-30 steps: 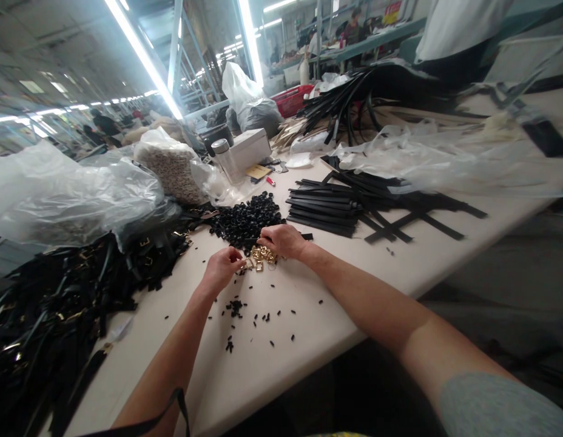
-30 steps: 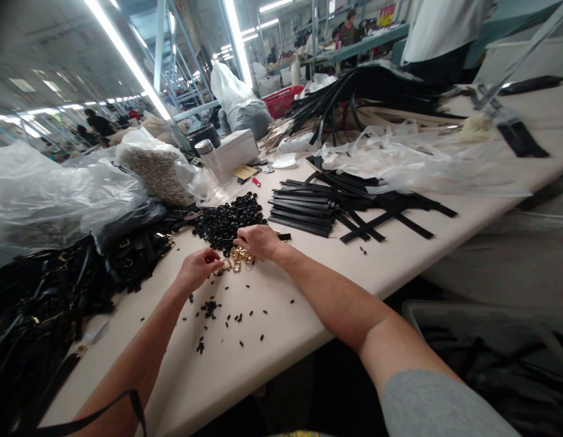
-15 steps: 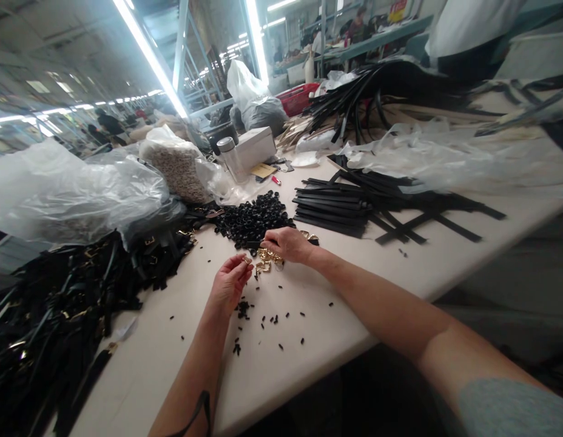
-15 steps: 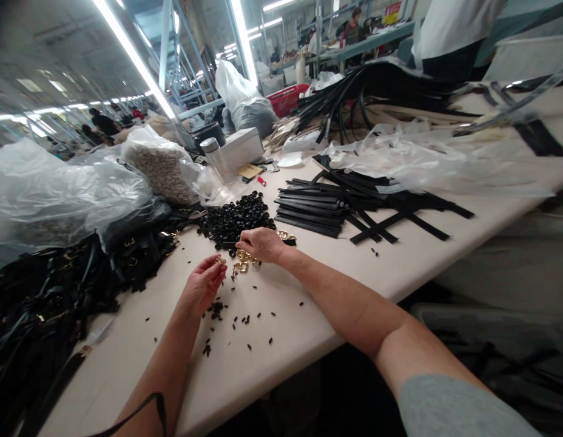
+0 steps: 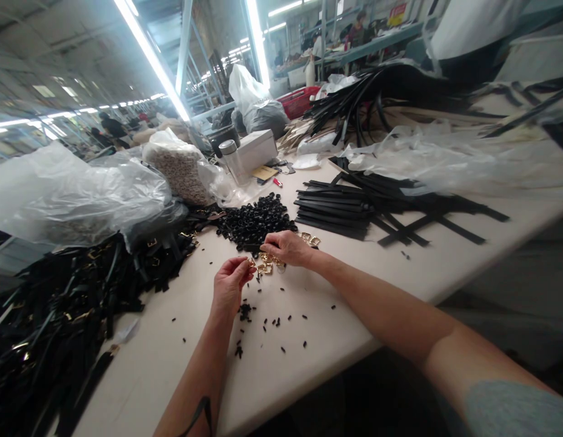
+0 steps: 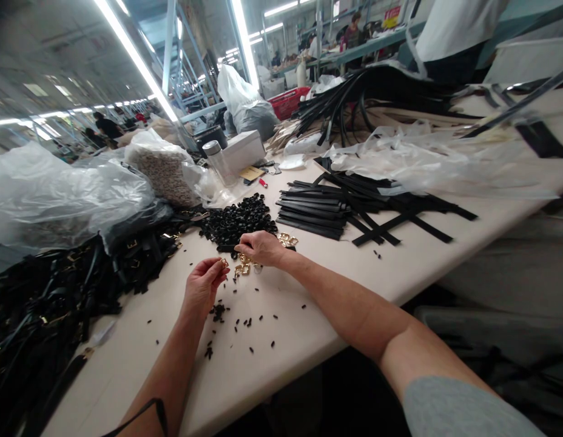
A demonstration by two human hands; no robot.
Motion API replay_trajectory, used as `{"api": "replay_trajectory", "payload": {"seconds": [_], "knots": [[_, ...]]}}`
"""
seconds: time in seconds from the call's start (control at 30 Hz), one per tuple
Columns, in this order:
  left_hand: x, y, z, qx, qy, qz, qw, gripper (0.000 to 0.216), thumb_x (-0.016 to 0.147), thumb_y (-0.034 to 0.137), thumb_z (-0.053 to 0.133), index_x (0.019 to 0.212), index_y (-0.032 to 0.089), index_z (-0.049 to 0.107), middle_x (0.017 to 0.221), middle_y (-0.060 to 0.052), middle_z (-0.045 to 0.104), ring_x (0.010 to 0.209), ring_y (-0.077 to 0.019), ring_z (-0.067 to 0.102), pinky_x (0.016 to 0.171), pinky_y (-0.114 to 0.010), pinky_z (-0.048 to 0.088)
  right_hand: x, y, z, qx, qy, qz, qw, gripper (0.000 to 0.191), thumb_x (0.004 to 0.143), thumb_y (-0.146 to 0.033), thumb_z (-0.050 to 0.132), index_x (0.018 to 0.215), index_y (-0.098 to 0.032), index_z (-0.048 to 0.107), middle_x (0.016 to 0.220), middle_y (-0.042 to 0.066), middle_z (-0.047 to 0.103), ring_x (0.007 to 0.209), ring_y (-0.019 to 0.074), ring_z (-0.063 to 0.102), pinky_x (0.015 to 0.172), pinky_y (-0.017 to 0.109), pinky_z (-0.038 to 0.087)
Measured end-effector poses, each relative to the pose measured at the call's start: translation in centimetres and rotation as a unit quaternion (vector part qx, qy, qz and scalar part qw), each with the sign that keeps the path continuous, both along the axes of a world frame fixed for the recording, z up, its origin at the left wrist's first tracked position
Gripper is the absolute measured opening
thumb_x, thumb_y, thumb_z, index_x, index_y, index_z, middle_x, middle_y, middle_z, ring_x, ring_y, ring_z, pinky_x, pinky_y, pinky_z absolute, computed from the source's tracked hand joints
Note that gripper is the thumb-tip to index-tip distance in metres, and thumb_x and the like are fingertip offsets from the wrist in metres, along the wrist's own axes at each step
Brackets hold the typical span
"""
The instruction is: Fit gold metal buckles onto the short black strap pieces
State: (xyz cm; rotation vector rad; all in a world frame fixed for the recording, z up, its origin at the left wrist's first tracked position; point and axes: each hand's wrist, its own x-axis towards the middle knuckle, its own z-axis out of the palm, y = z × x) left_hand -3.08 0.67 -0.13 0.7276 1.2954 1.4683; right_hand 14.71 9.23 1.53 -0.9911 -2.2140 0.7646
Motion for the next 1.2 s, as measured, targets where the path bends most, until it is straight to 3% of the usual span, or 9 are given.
{"api": "replay_trajectory", "payload": {"seconds": [0.27, 0.43, 0.57, 0.63, 0.73, 0.8, 1.0, 1.2], "knots": [[0.1, 0.1, -0.4, 0.032, 0.045, 0.007, 0.998, 0.035, 0.059, 0.032, 0.083, 0.084, 0.015, 0.064, 0.078, -0.002, 0.069, 0.067, -0.0125, 0.066, 0.068, -0.025, 0.053, -0.7, -0.7, -0.4, -0.123, 0.126, 0.028, 0.984, 0.025, 0.076, -0.038, 0.067, 0.078, -0.013, 0.065, 0.062, -0.004, 0.054, 0.054, 0.0062, 0.042, 0.052, 0.019, 0.031], [0.4, -0.2, -0.9, 0.115, 0.183, 0.0, 0.976, 0.025, 0.069, 0.033, 0.076, 0.086, 0.018, 0.065, 0.076, -0.001, 0.068, 0.07, -0.0144, 0.064, 0.071, -0.028, 0.052, -1.1, -1.3, -0.6, -0.107, 0.114, 0.065, 0.986, 0.014, 0.076, -0.024, 0.066, 0.086, -0.014, 0.067, 0.065, -0.004, 0.058, 0.055, 0.0058, 0.045, 0.052, 0.017, 0.033], [0.8, -0.3, -0.8, 0.148, 0.226, 0.001, 0.963, 0.026, 0.07, 0.032, 0.076, 0.089, 0.02, 0.063, 0.081, -0.001, 0.067, 0.073, -0.0148, 0.063, 0.073, -0.029, 0.053, -1.2, -1.5, -0.6, -0.096, 0.12, 0.073, 0.985, 0.008, 0.075, -0.018, 0.063, 0.081, -0.014, 0.066, 0.061, -0.005, 0.056, 0.055, 0.0056, 0.046, 0.051, 0.017, 0.034], [1.1, -0.4, -0.5, 0.15, 0.214, 0.006, 0.965, 0.029, 0.068, 0.032, 0.078, 0.09, 0.02, 0.064, 0.084, -0.002, 0.067, 0.076, -0.0157, 0.063, 0.074, -0.03, 0.053, -1.4, -1.4, -0.6, -0.152, 0.155, 0.079, 0.973, 0.01, 0.075, -0.021, 0.064, 0.081, -0.014, 0.065, 0.061, -0.005, 0.056, 0.052, 0.0055, 0.046, 0.049, 0.017, 0.035], [1.5, -0.6, 0.2, 0.147, 0.179, 0.005, 0.973, 0.028, 0.069, 0.033, 0.077, 0.09, 0.018, 0.065, 0.086, -0.004, 0.069, 0.078, -0.0174, 0.065, 0.076, -0.031, 0.053, -1.6, -1.4, -0.7, -0.274, 0.224, 0.096, 0.93, 0.019, 0.074, -0.03, 0.066, 0.082, -0.013, 0.063, 0.067, -0.003, 0.061, 0.049, 0.0058, 0.051, 0.046, 0.018, 0.04], [1.6, -0.7, 0.5, 0.146, 0.167, 0.0, 0.975, 0.026, 0.07, 0.034, 0.077, 0.088, 0.018, 0.067, 0.086, -0.005, 0.069, 0.077, -0.0175, 0.065, 0.076, -0.032, 0.053, -1.8, -1.5, -0.8, -0.317, 0.247, 0.111, 0.909, 0.023, 0.072, -0.034, 0.069, 0.079, -0.013, 0.061, 0.068, -0.001, 0.063, 0.047, 0.0058, 0.053, 0.043, 0.017, 0.04], [1.2, -0.9, 0.6, 0.191, 0.28, -0.005, 0.941, 0.017, 0.074, 0.034, 0.074, 0.084, 0.021, 0.069, 0.087, -0.004, 0.063, 0.077, -0.0167, 0.063, 0.072, -0.029, 0.052, -2.2, -2.0, -1.1, -0.361, 0.297, 0.152, 0.871, 0.03, 0.07, -0.038, 0.073, 0.077, -0.012, 0.059, 0.064, -0.003, 0.06, 0.046, 0.0041, 0.051, 0.04, 0.015, 0.036], [0.6, -1.1, 1.0, 0.194, 0.375, 0.021, 0.906, 0.017, 0.077, 0.037, 0.07, 0.081, 0.021, 0.069, 0.089, -0.003, 0.06, 0.072, -0.0151, 0.06, 0.064, -0.026, 0.05, -2.2, -2.0, -1.1, -0.358, 0.291, 0.196, 0.865, 0.031, 0.079, -0.042, 0.065, 0.078, -0.014, 0.055, 0.067, -0.001, 0.061, 0.048, 0.0043, 0.052, 0.042, 0.015, 0.037]]}}
